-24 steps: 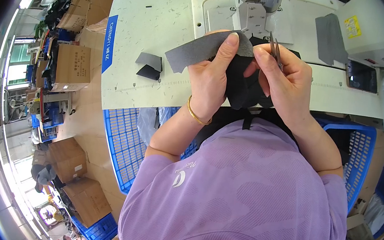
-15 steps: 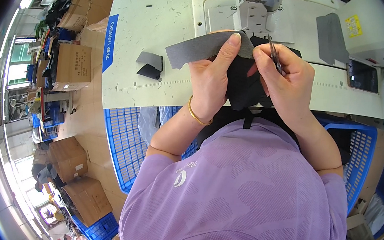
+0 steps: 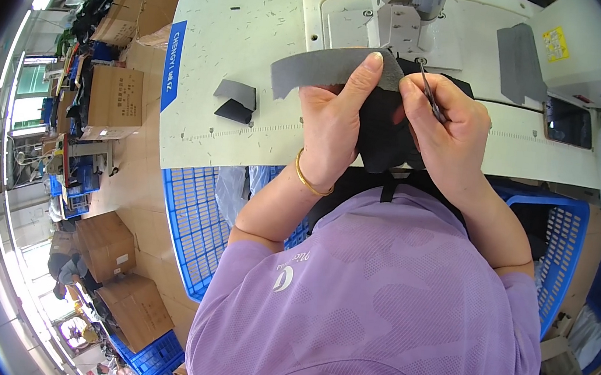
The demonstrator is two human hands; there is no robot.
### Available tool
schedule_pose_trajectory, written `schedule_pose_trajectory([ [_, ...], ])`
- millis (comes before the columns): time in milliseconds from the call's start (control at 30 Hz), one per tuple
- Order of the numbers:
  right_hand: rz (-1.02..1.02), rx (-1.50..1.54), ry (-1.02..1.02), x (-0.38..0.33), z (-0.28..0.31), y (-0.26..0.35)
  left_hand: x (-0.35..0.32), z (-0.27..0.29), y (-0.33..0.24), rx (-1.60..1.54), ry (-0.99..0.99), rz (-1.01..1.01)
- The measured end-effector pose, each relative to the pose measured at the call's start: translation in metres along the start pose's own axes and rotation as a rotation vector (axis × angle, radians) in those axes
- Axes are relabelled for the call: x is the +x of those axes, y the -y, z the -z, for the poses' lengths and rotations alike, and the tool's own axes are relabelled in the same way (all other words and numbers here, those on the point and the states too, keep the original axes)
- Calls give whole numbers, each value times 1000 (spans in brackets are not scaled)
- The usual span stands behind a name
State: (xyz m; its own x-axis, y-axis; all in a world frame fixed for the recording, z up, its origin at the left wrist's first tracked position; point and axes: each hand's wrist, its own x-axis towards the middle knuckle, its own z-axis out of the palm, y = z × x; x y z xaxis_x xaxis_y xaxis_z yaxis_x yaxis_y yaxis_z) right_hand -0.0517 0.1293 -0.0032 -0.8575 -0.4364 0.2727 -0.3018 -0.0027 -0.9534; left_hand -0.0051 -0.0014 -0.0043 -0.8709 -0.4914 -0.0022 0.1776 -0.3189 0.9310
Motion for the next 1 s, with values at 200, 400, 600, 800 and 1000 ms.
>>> schedule_pose_trajectory([
  [200, 47, -34, -11, 0, -1, -2, 4, 1, 0, -33, 23, -1],
  [400, 93, -40, -3, 3, 0, -3, 7, 1, 1, -3, 25, -21],
  [600, -38, 15, 8, 9, 0, -2, 14, 4, -5, 27, 7, -22],
  [800, -15, 72, -19, 34, -3, 0, 44, -2, -17, 161, 43, -97],
  [1000, -33, 141, -57, 56, -5, 1, 71, -9, -29, 88, 119, -99],
])
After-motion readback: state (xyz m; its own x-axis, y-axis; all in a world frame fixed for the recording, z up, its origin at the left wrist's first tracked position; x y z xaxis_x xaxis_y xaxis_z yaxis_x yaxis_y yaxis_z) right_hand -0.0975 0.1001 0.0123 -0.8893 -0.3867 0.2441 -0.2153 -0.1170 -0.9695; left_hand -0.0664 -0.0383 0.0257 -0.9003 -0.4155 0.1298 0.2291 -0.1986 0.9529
